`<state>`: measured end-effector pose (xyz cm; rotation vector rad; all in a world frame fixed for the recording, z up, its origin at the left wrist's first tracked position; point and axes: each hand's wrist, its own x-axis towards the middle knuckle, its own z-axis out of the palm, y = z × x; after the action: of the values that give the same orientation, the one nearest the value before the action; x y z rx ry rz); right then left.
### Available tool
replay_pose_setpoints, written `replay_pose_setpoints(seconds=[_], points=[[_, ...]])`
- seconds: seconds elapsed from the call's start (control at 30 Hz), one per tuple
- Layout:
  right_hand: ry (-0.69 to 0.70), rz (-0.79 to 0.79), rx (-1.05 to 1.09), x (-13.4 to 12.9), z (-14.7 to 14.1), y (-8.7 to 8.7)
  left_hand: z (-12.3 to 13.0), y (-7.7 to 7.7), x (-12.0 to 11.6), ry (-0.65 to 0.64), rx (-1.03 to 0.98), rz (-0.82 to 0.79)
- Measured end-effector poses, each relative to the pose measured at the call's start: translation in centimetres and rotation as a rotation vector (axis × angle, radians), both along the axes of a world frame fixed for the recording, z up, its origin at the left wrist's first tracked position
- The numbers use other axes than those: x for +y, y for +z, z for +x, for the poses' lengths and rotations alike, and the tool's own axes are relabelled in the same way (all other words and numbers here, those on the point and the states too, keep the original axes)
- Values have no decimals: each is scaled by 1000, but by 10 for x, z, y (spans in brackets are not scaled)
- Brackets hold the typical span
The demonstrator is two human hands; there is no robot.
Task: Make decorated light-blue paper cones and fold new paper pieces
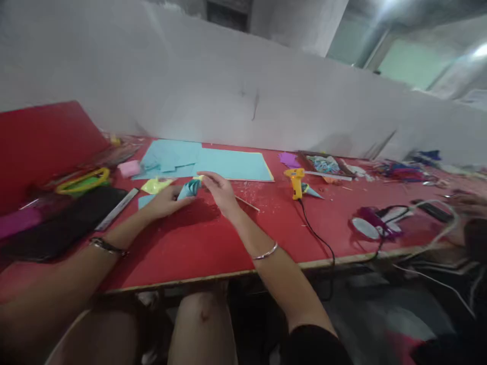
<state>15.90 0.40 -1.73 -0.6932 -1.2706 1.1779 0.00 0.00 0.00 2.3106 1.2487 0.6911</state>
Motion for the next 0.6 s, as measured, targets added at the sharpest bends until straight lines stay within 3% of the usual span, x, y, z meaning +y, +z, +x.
replay_pose_setpoints(seconds=[0.6], points=[[77,-71,-30,-8,0,5,-3,-1,-3,-27,-51,-25]])
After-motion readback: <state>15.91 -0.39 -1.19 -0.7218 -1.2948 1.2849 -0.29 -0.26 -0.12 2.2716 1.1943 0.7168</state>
